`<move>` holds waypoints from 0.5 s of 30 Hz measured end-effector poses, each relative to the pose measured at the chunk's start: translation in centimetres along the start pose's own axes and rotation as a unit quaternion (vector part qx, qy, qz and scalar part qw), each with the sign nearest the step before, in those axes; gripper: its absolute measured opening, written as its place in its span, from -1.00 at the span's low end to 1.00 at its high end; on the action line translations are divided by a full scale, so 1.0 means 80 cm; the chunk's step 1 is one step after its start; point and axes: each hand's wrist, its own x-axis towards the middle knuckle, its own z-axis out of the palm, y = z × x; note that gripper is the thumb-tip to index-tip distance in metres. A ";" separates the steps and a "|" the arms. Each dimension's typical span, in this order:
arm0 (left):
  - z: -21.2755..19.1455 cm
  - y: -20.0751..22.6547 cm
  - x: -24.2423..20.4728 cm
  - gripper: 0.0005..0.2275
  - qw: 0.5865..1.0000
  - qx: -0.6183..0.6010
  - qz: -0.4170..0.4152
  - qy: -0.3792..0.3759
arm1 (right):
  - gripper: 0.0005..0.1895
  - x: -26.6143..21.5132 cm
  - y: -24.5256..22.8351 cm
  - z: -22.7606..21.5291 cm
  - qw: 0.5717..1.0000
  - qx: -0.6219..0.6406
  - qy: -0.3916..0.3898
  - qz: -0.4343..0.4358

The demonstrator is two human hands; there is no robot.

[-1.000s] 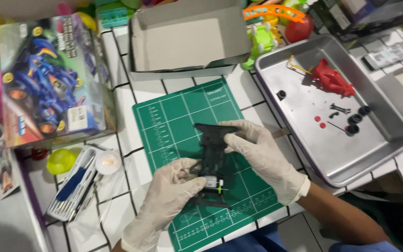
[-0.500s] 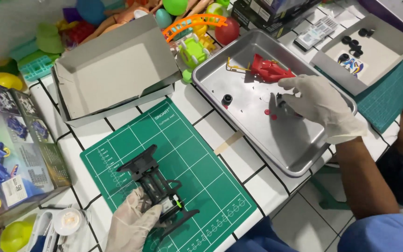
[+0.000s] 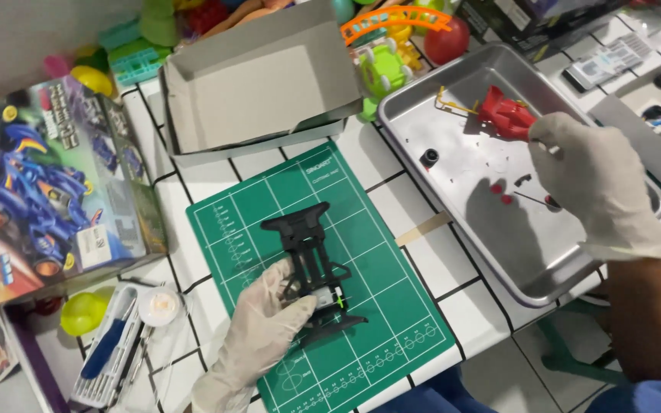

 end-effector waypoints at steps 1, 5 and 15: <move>-0.003 -0.006 0.001 -0.45 1.000 -0.009 -0.001 0.009 | -0.82 -0.013 -0.022 -0.015 1.000 -0.001 -0.004 -0.013; -0.010 -0.014 0.002 -0.45 0.993 -0.065 0.072 -0.070 | -0.82 -0.073 -0.113 -0.060 0.939 0.339 -0.038 0.043; -0.013 -0.012 -0.001 -0.47 0.984 -0.065 0.108 -0.125 | -0.59 -0.114 -0.242 0.029 0.806 0.519 -0.083 -0.271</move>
